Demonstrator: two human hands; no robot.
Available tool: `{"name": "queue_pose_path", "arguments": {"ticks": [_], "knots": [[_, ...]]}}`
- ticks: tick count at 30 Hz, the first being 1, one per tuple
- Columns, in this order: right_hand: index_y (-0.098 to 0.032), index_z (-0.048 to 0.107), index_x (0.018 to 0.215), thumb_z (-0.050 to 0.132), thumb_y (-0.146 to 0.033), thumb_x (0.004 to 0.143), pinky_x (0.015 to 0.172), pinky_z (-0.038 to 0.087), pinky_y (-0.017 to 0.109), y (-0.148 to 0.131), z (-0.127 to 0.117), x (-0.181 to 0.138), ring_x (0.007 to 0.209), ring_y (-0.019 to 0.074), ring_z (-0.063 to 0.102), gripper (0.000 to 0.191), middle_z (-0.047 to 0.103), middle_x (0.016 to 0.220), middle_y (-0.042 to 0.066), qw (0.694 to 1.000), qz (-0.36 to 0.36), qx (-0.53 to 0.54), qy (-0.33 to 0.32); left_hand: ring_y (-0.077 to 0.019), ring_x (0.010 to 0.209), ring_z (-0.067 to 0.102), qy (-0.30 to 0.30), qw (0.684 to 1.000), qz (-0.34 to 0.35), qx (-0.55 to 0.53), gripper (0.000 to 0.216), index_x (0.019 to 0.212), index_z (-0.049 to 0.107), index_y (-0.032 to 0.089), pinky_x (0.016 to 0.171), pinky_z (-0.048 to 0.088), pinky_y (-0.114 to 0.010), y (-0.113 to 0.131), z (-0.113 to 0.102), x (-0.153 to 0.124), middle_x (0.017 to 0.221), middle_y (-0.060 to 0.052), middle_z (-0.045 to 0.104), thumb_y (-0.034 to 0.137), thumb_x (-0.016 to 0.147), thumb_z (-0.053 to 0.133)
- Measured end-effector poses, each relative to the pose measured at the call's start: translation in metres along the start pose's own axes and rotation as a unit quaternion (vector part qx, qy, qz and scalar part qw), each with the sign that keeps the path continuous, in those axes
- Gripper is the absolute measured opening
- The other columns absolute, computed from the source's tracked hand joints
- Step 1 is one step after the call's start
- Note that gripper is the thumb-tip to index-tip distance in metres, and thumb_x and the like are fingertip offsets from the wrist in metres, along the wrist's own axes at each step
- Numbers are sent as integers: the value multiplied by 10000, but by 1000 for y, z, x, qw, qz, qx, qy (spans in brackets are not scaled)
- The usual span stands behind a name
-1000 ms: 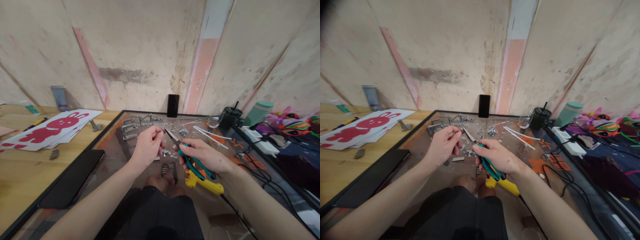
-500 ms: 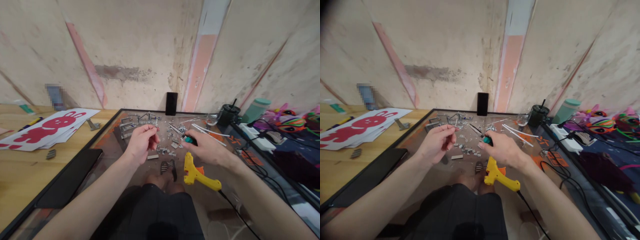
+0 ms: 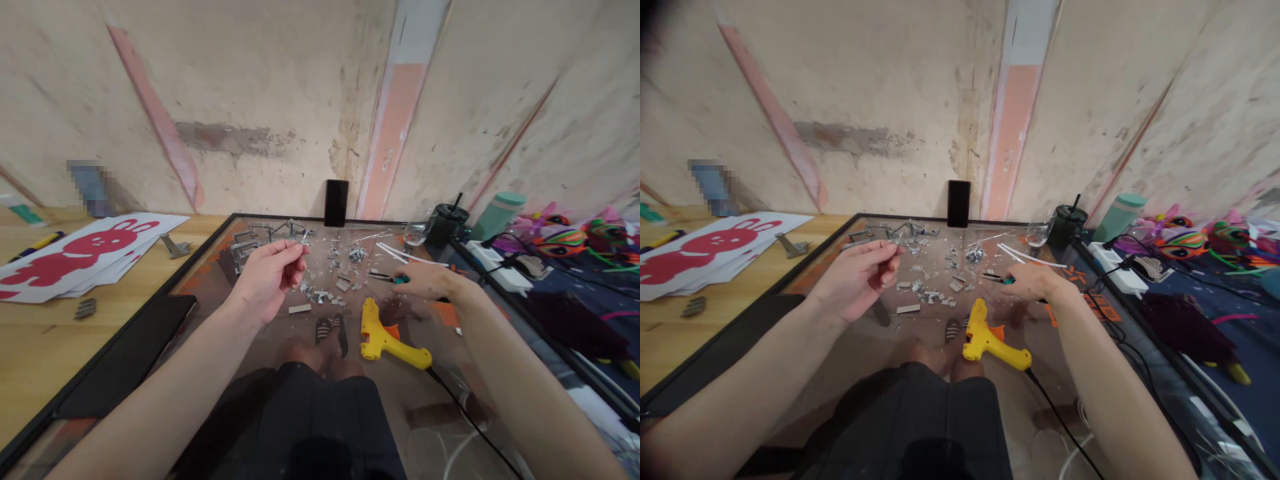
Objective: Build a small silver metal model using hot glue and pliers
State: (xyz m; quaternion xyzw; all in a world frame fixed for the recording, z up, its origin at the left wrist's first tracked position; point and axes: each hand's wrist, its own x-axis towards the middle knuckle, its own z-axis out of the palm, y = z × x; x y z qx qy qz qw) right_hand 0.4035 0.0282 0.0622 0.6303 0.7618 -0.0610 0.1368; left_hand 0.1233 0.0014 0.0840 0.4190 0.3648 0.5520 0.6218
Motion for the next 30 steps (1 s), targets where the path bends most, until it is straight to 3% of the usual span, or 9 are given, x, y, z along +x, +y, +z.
{"name": "queue_pose_path", "arguments": {"ticks": [4,10,22,26,30], "knots": [[-163,554,1088,511,-313,874,791,479,406,-3,8,4,930,199,585,265,585,1101,71,1000,-5,-14,-19,-20,335,364,-34,999,-19,-22,91,679,592,83,341,260,-137,0,2,-1,467,31,487,98,746,532],[-161,541,1108,512,-295,876,787,485,410,-8,14,10,940,203,582,270,572,1119,75,999,19,-37,-13,-14,315,326,-38,996,-55,-53,121,669,590,70,322,216,-138,0,6,-3,440,31,455,69,753,503],[-157,544,1102,520,-289,871,791,483,414,-19,19,11,947,206,580,266,570,1123,76,999,24,-40,3,-4,314,303,-124,985,-107,-53,109,699,583,96,343,215,-144,-8,6,-3,461,50,433,121,778,512],[-152,559,1069,528,-296,866,788,480,414,-20,15,9,930,200,584,252,583,1093,71,999,12,-1,39,-6,314,301,-140,982,-117,-56,118,715,579,97,348,206,-151,-9,9,-5,460,52,429,118,793,492],[-169,613,952,527,-341,845,778,453,365,-36,-3,-3,898,227,594,220,641,967,93,987,-31,89,128,-4,309,287,-155,978,-128,-49,124,713,574,101,353,190,-159,-11,12,-10,451,52,433,115,796,483]]}}
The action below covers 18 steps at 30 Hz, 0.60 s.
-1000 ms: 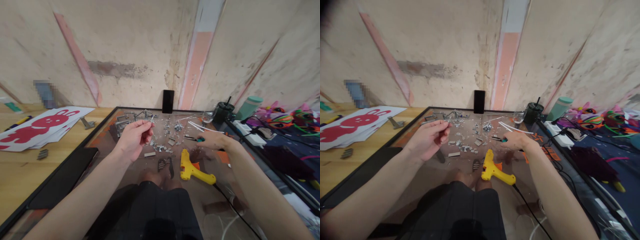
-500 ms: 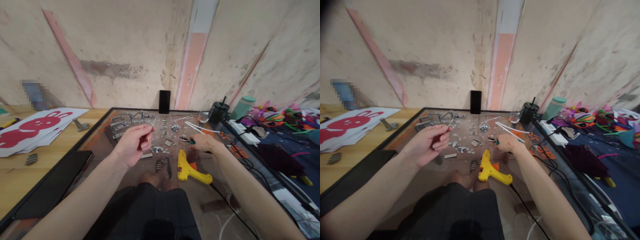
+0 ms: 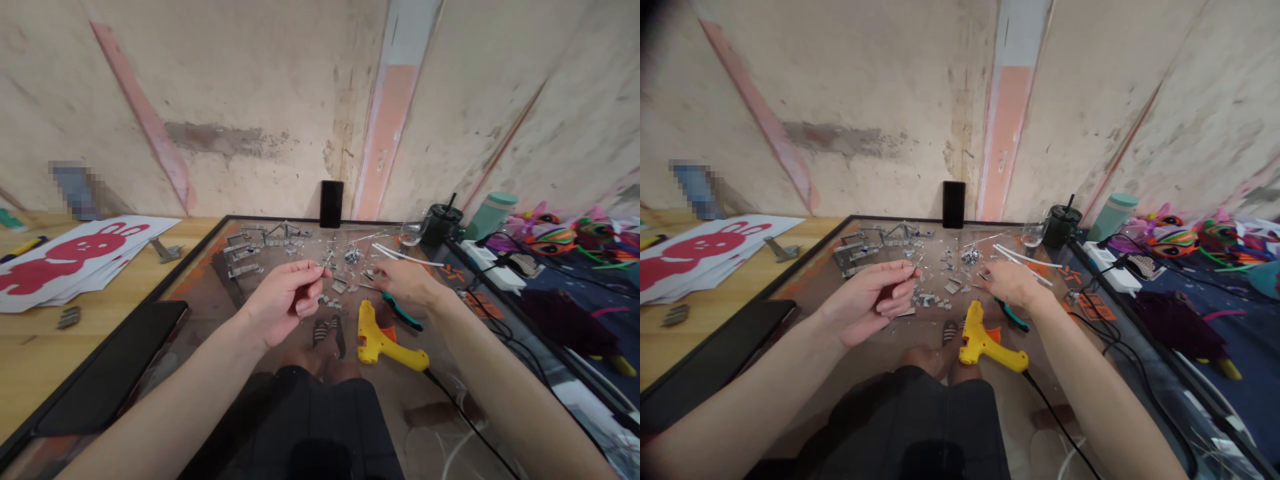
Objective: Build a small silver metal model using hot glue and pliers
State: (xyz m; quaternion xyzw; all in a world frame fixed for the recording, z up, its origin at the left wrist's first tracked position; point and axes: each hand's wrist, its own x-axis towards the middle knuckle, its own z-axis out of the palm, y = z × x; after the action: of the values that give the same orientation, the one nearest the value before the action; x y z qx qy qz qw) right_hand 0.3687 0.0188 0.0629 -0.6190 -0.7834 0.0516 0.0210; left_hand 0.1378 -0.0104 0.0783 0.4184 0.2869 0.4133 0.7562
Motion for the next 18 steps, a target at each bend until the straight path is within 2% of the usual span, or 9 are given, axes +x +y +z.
{"name": "queue_pose_path", "arguments": {"ticks": [4,5,6,8,13,18], "knots": [[-199,577,992,308,-379,926,667,459,233,-39,-20,-22,784,136,607,331,662,886,13,986,-83,126,64,-4,307,281,-1,1000,-5,27,109,691,557,118,357,168,-162,-5,6,-2,435,51,443,142,785,508],[-205,578,983,331,-396,916,634,456,222,-48,-23,-28,749,127,604,319,661,854,0,979,-105,160,72,-5,307,280,2,999,-8,37,110,678,549,124,359,163,-162,-6,7,-2,427,53,440,152,780,519],[-192,594,947,403,-392,890,603,448,226,-56,-24,-33,712,132,597,282,660,819,6,958,-136,232,96,-5,308,277,5,999,-11,47,117,663,538,129,361,159,-163,-6,9,-3,419,56,434,162,775,528],[-191,607,881,500,-337,846,594,430,242,-66,-25,-41,677,138,582,185,655,768,6,939,-149,285,121,-5,311,277,7,998,-16,63,146,631,512,138,365,155,-166,-8,12,-4,410,61,425,176,770,538],[-197,583,767,517,-231,821,591,388,264,-70,-23,-42,643,144,540,91,619,699,1,943,-137,252,168,-7,316,281,9,995,-11,101,174,614,483,148,365,164,-169,-9,19,-10,402,66,428,189,776,530],[-185,547,726,471,-202,828,562,372,255,-74,-16,-41,593,133,499,128,569,632,-4,933,-99,279,202,-19,346,321,67,985,51,148,112,665,516,154,348,193,-149,-15,20,-7,421,67,453,200,756,562]]}}
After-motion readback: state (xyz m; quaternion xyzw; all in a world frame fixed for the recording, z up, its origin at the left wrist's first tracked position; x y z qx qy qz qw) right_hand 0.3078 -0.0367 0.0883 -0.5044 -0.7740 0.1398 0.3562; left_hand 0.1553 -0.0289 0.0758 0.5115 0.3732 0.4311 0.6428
